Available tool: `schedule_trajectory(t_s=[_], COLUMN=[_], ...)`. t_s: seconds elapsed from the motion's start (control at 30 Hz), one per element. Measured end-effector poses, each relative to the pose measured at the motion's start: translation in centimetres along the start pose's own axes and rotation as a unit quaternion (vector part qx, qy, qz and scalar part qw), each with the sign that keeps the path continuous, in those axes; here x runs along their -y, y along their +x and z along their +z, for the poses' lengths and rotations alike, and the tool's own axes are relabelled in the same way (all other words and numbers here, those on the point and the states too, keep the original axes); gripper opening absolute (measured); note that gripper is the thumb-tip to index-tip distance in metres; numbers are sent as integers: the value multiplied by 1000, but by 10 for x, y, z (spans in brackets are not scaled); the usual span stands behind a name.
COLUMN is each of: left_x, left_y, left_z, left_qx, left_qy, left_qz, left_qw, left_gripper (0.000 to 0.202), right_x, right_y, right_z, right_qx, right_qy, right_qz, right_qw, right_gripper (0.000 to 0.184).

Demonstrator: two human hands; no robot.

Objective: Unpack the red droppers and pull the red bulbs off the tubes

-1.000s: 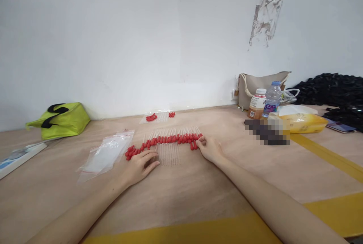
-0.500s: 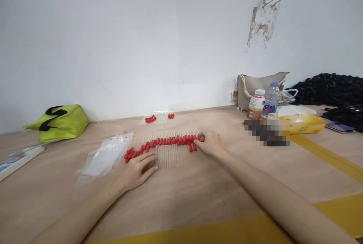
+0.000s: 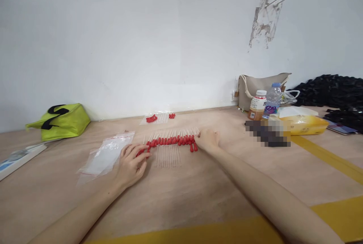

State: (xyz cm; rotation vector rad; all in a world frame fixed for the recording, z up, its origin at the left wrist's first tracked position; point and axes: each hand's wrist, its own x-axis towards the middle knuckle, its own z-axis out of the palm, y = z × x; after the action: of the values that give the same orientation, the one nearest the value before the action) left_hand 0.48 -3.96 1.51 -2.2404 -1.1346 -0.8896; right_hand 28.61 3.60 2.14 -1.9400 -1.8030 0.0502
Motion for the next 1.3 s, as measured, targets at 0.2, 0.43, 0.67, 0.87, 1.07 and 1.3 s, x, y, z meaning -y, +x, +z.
schedule_trajectory(t_s=[0.2, 0.43, 0.67, 0.87, 1.07, 1.3], left_x=[0, -5, -20, -30, -33, -34], left_y=[-3, -5, -7, -9, -8, -11], left_z=[0, -1, 3, 9, 10, 3], left_qx=[-4, -3, 38, 39, 33, 27], left_qy=[-11, -19, -41, -48, -34, -38], left_qz=[-4, -14, 48, 47, 67, 89], left_qw=[1000, 1000, 997, 997, 997, 995], left_gripper=[28, 40, 24, 17, 18, 17], right_x=[-1, 1, 14, 21, 21, 21], right_y=[-9, -48, -75, -77, -78, -82], right_z=[-14, -2, 18, 20, 17, 11], right_qx=[-58, -149, -186, -173, -188, -181], right_qy=[45, 125, 124, 127, 99, 77], right_qz=[-14, -314, -437, -447, -466, -500], right_qw=[997, 929, 871, 868, 859, 843], right_gripper=[21, 11, 9, 8, 11, 18])
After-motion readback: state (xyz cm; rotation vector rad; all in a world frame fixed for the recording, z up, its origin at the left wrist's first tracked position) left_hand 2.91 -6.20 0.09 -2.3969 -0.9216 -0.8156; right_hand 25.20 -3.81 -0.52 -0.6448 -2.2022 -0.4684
